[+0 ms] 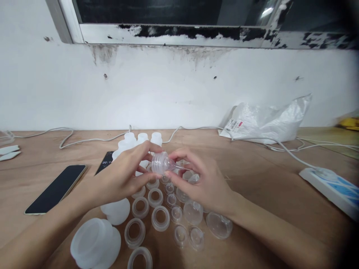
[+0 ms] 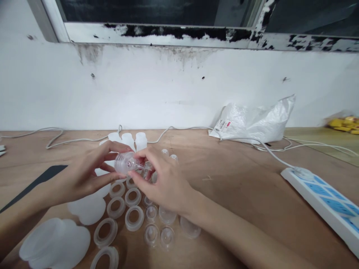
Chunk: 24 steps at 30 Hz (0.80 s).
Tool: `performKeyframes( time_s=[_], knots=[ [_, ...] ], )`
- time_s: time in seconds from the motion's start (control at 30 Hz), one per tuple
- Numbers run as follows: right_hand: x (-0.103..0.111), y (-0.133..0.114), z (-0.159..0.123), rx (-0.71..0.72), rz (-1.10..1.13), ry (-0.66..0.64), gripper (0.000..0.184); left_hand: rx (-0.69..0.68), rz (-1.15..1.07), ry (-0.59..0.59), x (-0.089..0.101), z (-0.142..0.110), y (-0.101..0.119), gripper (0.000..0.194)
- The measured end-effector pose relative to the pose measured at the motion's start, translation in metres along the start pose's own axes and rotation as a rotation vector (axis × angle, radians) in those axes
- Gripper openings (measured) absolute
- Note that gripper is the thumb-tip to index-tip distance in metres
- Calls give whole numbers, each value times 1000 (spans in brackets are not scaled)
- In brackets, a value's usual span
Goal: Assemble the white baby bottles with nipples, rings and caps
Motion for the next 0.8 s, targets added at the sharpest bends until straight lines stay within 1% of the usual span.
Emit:
performKeyframes(
  time_s=[0.1,0.2,0.27,0.3,0.37,0.47,0.67,0.8],
  knots=[
    [-6,10,3,-99,209,-62,26,-9,139,56,1,0,-3,28],
    [-14,20,6,-250,526,-131,41,-38,268,77,0,2,-4,24],
    [-18,23,7,-312,681,-158,44,-56,303,73,-3,3,-5,25],
    [-20,24,7,-333,719,-161,43,-63,311,69,-4,3,-5,25],
    [-21,25,7,-357,734,-154,39,-70,319,53,-6,4,-5,24],
    [-23,26,6,-353,725,-151,35,-71,316,36,-6,4,-5,26],
    [-18,33,6,-329,551,-87,37,-51,313,20,1,-1,-3,28],
    [-17,33,6,-301,505,-67,36,-18,303,27,2,-1,-3,29]
  ],
)
Point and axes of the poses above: each hand's wrist, its own z-axis towards the middle knuckle, its own x-axis out of the back of the hand, y = z × x, the point moved 4 cm from there along z, towards the middle knuckle, and after that the axes turned 14 degrees about -y, right-handed, at the moved point
